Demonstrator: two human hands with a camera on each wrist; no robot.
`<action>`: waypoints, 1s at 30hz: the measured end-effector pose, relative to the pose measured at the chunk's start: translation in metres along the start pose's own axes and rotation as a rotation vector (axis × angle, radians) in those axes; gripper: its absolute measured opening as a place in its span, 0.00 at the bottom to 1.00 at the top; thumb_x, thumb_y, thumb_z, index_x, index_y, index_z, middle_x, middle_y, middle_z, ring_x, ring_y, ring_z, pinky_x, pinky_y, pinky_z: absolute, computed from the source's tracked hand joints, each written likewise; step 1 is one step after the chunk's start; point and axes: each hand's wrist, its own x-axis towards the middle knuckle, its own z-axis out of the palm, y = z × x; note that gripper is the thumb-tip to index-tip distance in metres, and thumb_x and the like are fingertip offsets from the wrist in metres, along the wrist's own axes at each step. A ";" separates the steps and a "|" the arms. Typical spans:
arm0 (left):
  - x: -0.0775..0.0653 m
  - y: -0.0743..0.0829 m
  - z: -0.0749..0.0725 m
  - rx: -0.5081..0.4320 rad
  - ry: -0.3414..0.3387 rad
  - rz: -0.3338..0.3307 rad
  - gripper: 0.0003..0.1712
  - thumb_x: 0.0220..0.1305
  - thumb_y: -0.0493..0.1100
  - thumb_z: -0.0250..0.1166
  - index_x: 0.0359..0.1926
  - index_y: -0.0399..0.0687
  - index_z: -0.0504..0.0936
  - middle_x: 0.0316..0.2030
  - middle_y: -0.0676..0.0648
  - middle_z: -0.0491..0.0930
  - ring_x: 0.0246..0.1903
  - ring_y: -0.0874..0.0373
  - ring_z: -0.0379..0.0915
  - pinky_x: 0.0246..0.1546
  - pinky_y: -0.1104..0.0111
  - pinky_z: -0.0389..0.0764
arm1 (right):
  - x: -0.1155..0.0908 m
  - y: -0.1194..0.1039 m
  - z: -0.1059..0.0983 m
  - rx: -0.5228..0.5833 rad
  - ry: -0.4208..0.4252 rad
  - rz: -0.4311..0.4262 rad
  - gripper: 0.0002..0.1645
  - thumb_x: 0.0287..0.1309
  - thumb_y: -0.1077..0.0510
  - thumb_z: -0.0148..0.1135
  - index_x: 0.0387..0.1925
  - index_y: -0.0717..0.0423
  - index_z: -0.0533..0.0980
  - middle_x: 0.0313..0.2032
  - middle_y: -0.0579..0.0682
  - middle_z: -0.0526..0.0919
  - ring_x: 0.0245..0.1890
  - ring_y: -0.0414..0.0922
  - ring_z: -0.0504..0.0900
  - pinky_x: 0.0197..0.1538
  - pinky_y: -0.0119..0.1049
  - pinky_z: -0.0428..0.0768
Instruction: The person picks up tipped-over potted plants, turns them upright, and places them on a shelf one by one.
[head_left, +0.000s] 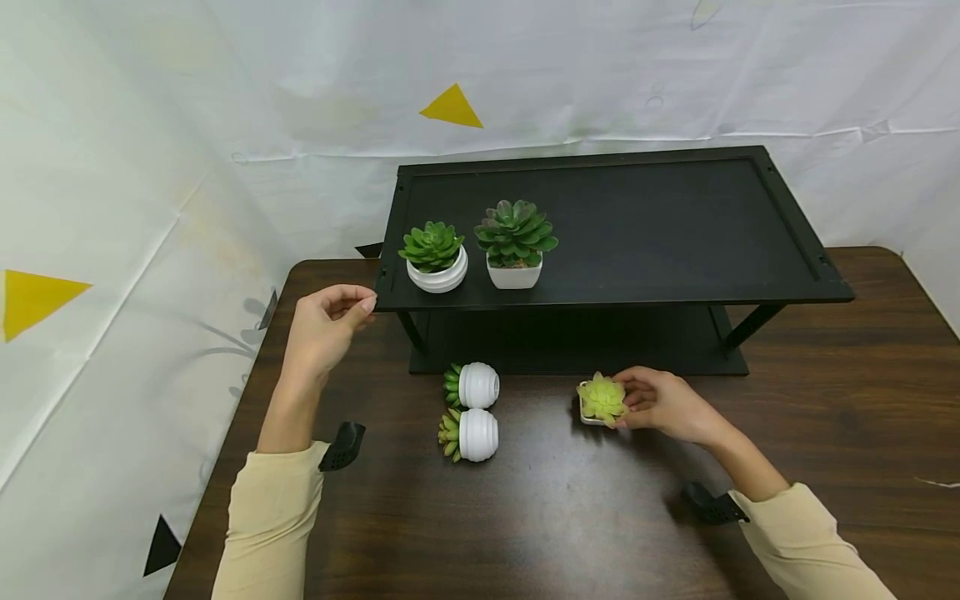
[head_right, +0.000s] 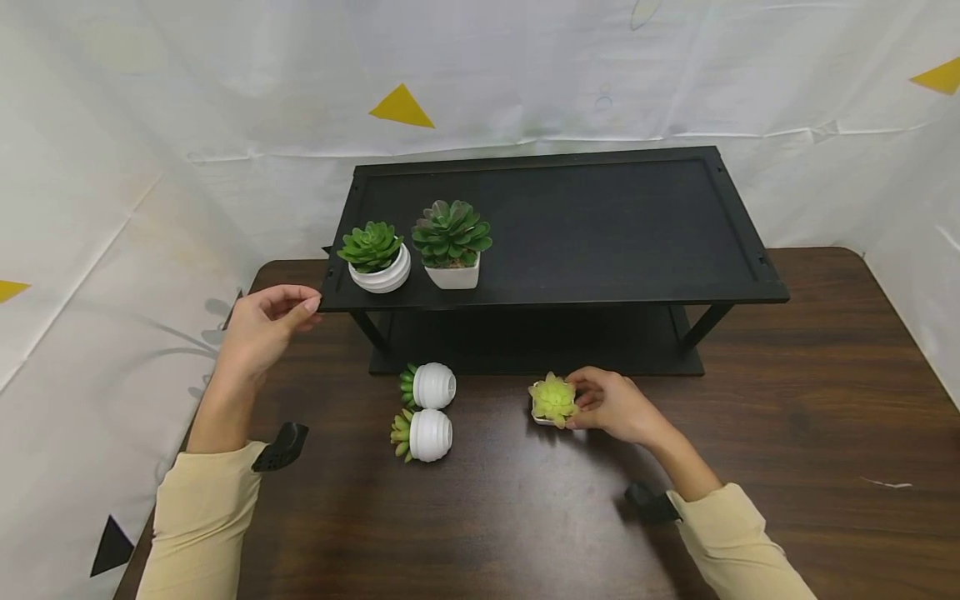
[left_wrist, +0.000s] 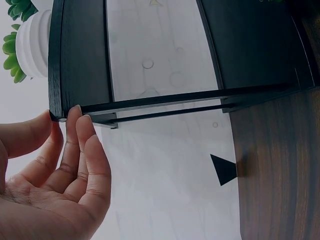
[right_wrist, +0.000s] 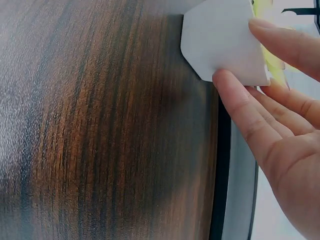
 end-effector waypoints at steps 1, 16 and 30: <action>0.000 0.000 0.000 0.002 0.000 -0.001 0.12 0.66 0.39 0.59 0.44 0.33 0.79 0.37 0.40 0.77 0.31 0.62 0.75 0.35 0.75 0.77 | 0.000 0.000 0.000 0.005 -0.001 0.000 0.33 0.47 0.63 0.71 0.53 0.72 0.68 0.45 0.62 0.76 0.42 0.52 0.79 0.41 0.36 0.79; -0.001 0.003 0.000 0.005 0.004 -0.009 0.13 0.66 0.40 0.59 0.44 0.32 0.79 0.35 0.43 0.77 0.31 0.64 0.75 0.36 0.76 0.76 | 0.000 0.001 0.008 0.041 0.007 0.004 0.34 0.45 0.64 0.72 0.53 0.69 0.66 0.39 0.58 0.78 0.37 0.48 0.79 0.34 0.33 0.80; 0.000 0.002 -0.001 -0.009 -0.006 -0.019 0.12 0.66 0.38 0.58 0.45 0.33 0.78 0.37 0.40 0.77 0.31 0.62 0.75 0.36 0.75 0.76 | 0.000 0.001 0.009 -0.020 0.022 -0.019 0.34 0.45 0.64 0.72 0.52 0.68 0.66 0.40 0.58 0.78 0.38 0.50 0.80 0.36 0.34 0.80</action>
